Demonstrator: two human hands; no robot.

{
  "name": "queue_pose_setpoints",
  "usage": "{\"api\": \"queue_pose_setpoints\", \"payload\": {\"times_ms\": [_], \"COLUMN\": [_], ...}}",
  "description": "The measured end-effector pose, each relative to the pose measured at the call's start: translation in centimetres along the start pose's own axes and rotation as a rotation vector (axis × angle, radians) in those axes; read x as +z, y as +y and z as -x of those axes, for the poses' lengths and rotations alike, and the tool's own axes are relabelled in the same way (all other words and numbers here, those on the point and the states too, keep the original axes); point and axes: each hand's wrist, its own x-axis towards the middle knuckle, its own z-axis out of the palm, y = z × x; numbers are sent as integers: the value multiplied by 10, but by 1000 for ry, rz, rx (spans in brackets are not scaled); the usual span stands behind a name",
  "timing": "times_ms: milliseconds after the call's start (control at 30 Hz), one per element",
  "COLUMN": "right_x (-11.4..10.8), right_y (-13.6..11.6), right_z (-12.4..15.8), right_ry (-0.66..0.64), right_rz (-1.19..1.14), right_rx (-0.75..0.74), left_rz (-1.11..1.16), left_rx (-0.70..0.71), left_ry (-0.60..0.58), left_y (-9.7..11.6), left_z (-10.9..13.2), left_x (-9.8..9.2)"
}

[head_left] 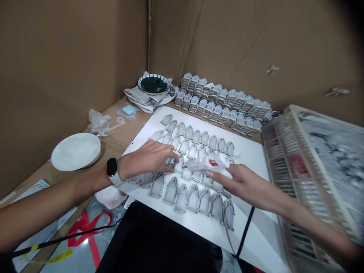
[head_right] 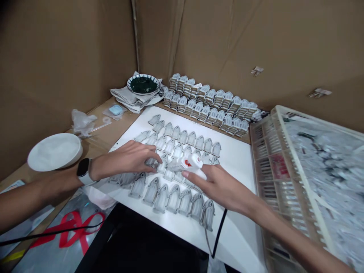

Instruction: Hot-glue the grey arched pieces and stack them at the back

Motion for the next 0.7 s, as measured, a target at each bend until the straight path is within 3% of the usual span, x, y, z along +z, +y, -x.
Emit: {"api": "queue_pose_setpoints", "payload": {"times_ms": [300,700], "right_x": [20,23], "right_y": [13,11], "right_z": [-15,-18], "right_ry": [-36,-33], "right_rz": [-89,-67], "right_rx": [-38,-23], "left_rz": [-12,-16], "left_rx": [9,6], "left_ry": [-1,-10], "left_y": [-2,-2], "left_z": [0,-1], "left_x": [0,0]}}
